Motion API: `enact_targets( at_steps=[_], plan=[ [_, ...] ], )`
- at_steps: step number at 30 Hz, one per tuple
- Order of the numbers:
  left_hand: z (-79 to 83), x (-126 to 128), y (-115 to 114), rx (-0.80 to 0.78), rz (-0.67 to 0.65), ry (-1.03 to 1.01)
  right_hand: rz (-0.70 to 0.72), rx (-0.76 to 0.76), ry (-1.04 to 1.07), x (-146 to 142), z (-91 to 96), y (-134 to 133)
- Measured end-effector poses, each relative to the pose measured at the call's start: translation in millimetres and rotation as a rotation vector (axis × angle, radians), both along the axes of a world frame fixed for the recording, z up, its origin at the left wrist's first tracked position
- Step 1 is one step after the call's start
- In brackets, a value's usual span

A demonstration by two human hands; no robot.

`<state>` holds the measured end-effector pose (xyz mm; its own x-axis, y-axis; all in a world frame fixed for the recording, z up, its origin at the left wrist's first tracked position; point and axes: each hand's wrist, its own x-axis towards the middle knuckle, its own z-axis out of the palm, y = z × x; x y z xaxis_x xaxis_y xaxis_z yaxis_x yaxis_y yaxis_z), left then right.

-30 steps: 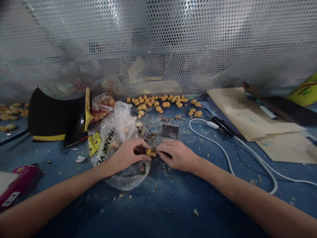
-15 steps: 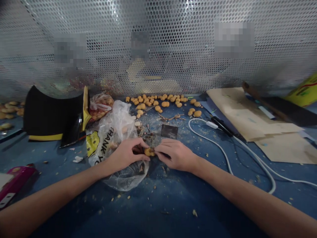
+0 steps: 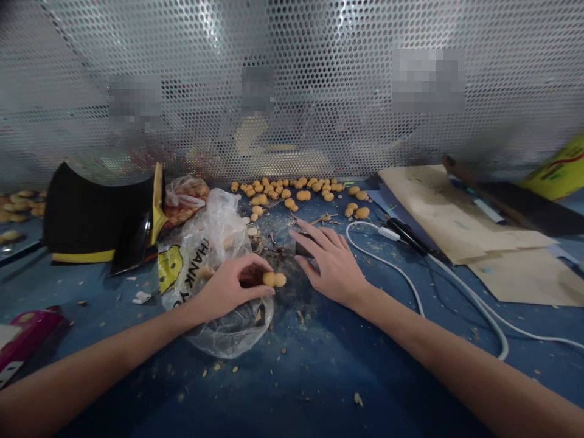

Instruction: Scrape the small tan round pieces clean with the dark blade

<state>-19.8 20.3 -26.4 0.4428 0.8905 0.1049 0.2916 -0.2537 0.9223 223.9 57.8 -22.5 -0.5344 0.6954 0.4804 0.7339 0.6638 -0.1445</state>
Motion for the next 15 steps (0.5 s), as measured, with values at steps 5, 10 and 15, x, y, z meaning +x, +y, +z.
enact_targets(
  at_steps=[5, 10, 15],
  plan=[
    [2.9, -1.7, -1.3, 0.011, 0.068, -0.043, -0.112, -0.034, -0.090, 4.6, -8.3, 4.4],
    [5.9, -3.4, -0.2, -0.020, 0.095, -0.031, -0.138, -0.098, -0.014, 5.5, -9.8, 7.8],
    [3.4, -2.8, 1.1, -0.016, 0.123, -0.052, -0.199, -0.157, 0.102, 8.6, -9.9, 10.7]
  ],
)
